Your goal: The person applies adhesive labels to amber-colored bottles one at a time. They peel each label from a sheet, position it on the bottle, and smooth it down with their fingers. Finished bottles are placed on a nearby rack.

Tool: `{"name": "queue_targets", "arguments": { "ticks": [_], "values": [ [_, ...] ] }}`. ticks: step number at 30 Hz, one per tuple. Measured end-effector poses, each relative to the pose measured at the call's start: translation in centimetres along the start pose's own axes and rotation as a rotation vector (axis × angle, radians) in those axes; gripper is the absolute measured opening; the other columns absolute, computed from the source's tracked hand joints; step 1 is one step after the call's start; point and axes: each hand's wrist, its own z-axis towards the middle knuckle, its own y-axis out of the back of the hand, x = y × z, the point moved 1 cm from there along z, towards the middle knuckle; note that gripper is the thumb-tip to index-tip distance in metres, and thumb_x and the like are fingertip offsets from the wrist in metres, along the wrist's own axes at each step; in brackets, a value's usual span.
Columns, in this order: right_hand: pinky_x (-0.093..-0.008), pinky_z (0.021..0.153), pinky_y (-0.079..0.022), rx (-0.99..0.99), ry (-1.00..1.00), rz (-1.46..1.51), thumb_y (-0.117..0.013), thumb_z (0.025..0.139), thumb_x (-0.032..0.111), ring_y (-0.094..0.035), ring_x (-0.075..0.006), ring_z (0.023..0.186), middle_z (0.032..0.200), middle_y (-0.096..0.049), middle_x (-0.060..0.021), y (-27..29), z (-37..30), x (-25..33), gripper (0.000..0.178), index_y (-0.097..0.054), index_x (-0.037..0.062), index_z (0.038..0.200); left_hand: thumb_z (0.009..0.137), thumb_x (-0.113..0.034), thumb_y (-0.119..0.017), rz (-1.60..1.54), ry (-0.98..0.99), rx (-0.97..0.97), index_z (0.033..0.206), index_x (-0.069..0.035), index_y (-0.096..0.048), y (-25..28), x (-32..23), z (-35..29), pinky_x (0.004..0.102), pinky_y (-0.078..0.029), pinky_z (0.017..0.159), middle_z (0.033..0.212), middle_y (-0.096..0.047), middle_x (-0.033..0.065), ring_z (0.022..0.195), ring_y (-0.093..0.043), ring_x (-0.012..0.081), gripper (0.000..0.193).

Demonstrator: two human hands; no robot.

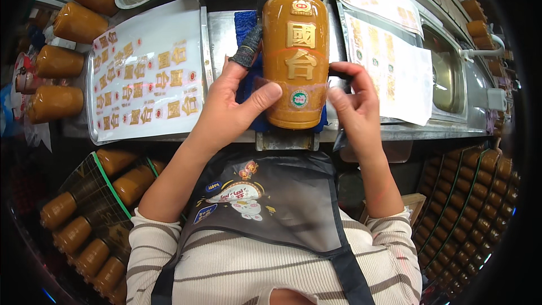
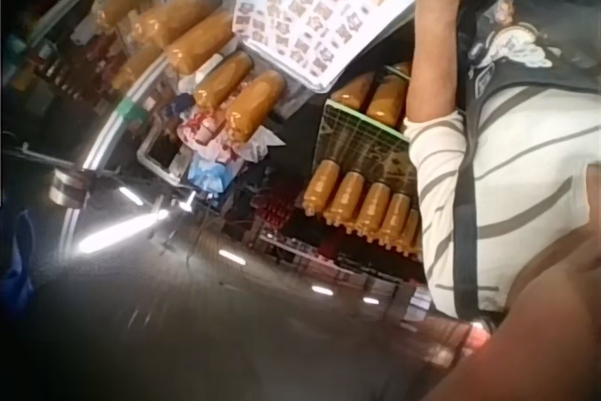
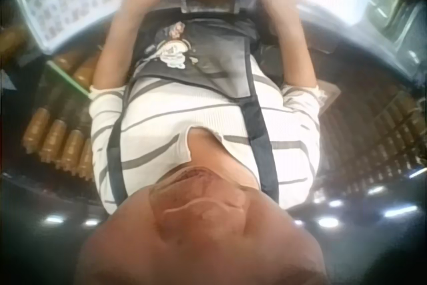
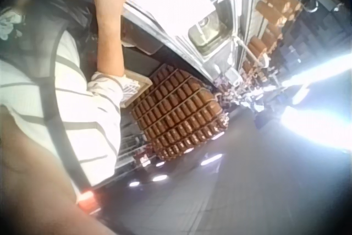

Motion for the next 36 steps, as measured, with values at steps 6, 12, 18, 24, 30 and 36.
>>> {"name": "queue_targets", "arguments": {
  "ticks": [6, 12, 18, 24, 30, 36],
  "values": [
    [-0.0188, 0.072, -0.054, 0.087, -0.008, 0.154, -0.078, 0.089, 0.016, -0.067, -0.0089, 0.083, 0.129, -0.053, -0.0153, -0.4, 0.6, -0.8, 0.056, -0.046, -0.0030, 0.131, 0.092, -0.020, -0.076, 0.040, 0.022, 0.069, 0.157, 0.001, -0.028, 0.1, -0.1, 0.1, 0.0398, -0.021, 0.123, 0.159, -0.037, 0.0163, 0.148, -0.033, 0.0257, 0.083],
    [-0.0193, 0.073, -0.055, 0.089, -0.002, 0.180, -0.079, 0.089, 0.016, -0.067, -0.0097, 0.085, 0.126, -0.053, -0.0152, -0.5, 0.9, -1.0, 0.057, -0.045, -0.0031, 0.131, 0.090, -0.019, -0.077, 0.032, 0.039, 0.058, 0.157, -0.001, -0.029, 0.1, -0.2, 0.1, 0.0397, -0.022, 0.123, 0.158, -0.038, 0.0150, 0.148, -0.034, 0.0249, 0.084],
    [-0.0195, 0.073, -0.056, 0.091, -0.017, 0.198, -0.079, 0.088, 0.015, -0.067, -0.0100, 0.086, 0.125, -0.053, -0.0148, -0.4, 0.9, -1.2, 0.058, -0.045, -0.0030, 0.131, 0.090, -0.017, -0.078, 0.049, 0.033, 0.057, 0.157, -0.002, -0.029, 0.2, -0.2, 0.2, 0.0393, -0.023, 0.122, 0.159, -0.038, 0.0143, 0.148, -0.034, 0.0243, 0.085],
    [-0.0198, 0.073, -0.056, 0.105, -0.040, 0.178, -0.080, 0.087, 0.015, -0.067, -0.0104, 0.086, 0.124, -0.053, -0.0145, -0.2, 0.9, -0.9, 0.058, -0.046, -0.0031, 0.130, 0.089, -0.015, -0.079, 0.029, 0.042, 0.064, 0.158, -0.002, -0.028, 0.2, -0.3, 0.2, 0.0393, -0.024, 0.122, 0.159, -0.038, 0.0143, 0.147, -0.034, 0.0243, 0.087],
    [-0.0215, 0.077, -0.056, 0.115, -0.040, 0.169, -0.079, 0.088, 0.014, -0.067, -0.0107, 0.087, 0.126, -0.053, -0.0137, -0.1, 1.0, -0.9, 0.058, -0.046, -0.0041, 0.131, 0.087, -0.020, -0.081, -0.002, 0.047, 0.033, 0.155, -0.001, -0.031, 0.0, -0.6, 0.2, 0.0389, -0.027, 0.120, 0.154, -0.042, 0.0157, 0.144, -0.038, 0.0243, 0.087],
    [-0.0234, 0.084, -0.054, 0.139, -0.089, 0.195, -0.077, 0.089, 0.013, -0.066, -0.0102, 0.093, 0.131, -0.054, -0.0120, 0.8, 1.1, -2.2, 0.054, -0.048, -0.0016, 0.133, 0.082, -0.028, -0.086, 0.172, -0.024, -0.056, 0.146, 0.002, -0.044, -0.7, 0.0, -0.1, 0.0378, -0.038, 0.113, 0.138, -0.055, 0.0156, 0.132, -0.050, 0.0241, 0.082]
  ]
}}
